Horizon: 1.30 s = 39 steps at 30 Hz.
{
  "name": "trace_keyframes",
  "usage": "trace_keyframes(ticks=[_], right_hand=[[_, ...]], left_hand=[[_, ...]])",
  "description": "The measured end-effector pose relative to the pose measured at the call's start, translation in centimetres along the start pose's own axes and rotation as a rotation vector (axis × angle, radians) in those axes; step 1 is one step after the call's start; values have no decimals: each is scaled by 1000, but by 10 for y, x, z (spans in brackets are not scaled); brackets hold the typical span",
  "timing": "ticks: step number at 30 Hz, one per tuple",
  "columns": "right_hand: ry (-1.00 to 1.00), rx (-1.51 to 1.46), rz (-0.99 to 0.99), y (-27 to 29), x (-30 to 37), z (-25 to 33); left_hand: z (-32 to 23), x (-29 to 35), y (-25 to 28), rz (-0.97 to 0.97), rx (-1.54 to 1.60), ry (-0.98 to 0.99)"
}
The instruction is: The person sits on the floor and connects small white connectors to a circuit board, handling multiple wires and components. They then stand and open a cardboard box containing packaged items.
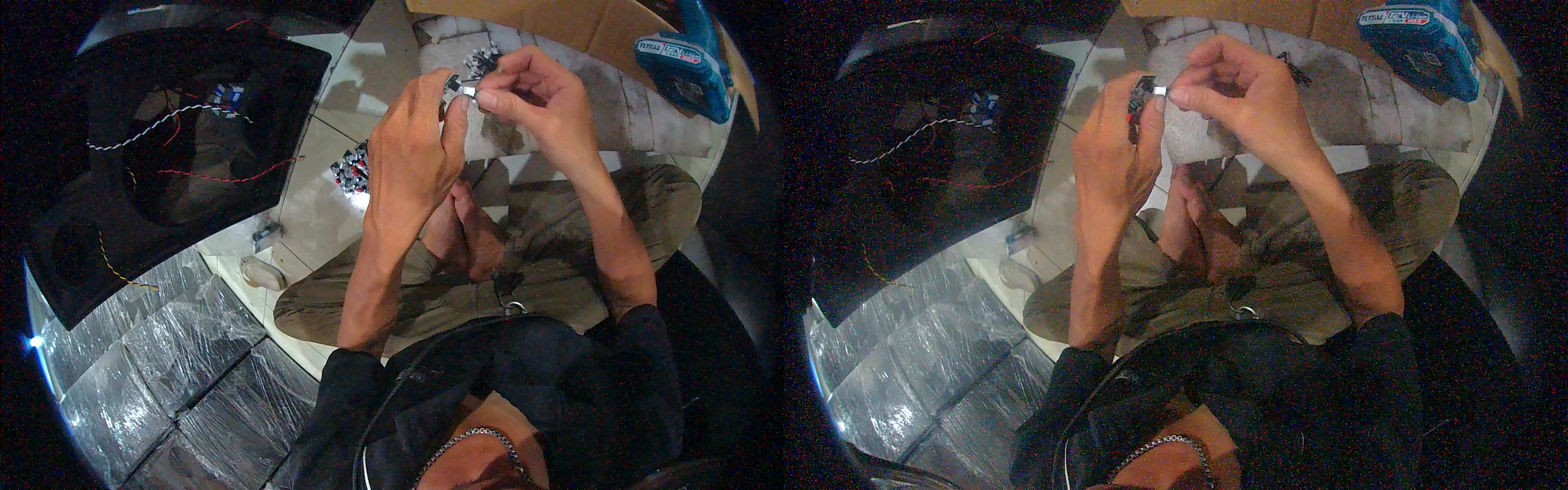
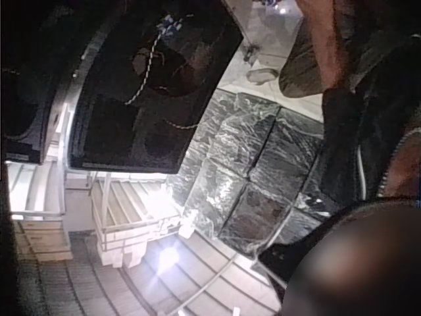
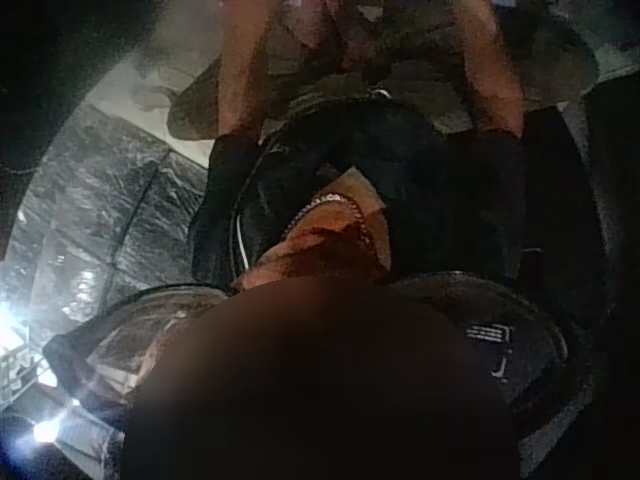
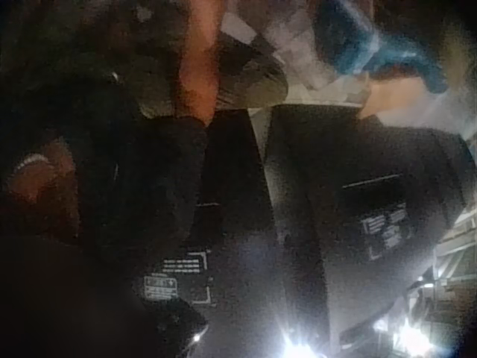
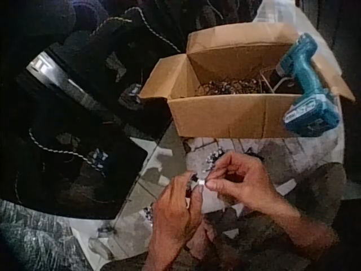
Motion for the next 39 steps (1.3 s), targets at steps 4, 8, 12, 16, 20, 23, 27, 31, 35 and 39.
trace_keyframes(ticks=[4,8,12,16,20,23,27,31,35,39], right_hand=[[-36,-62,12,0,-2,-9],[-42,-74,4,-1,-2,-11],[-39,-87,6,-2,-2,-11],[47,126,-145,6,-3,-10],[169,163,-236,11,0,1],[255,292,-172,4,4,9],[368,466,-16,-10,7,14],[346,566,88,-21,11,19],[446,653,105,-26,12,21],[487,673,104,-26,13,21]], left_hand=[[-1,0,0,-27,22,26],[-4,0,1,-14,29,74],[-2,1,-1,-10,45,91],[9,2,-5,-26,159,258],[39,9,-15,62,585,509],[48,14,-22,82,946,614],[35,11,-20,76,1171,683],[35,11,-18,143,1199,642],[33,10,-15,175,1145,585],[29,10,-15,200,1074,525]])
Point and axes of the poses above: each hand's wrist, its own x-axis away from the middle knuckle, its own y-axis out of the back of the hand, z = x × y, the point moved 5 cm from there along -x, towards the middle knuckle, and after that the axes turned 1 degree about -x, right-handed, at the moved point
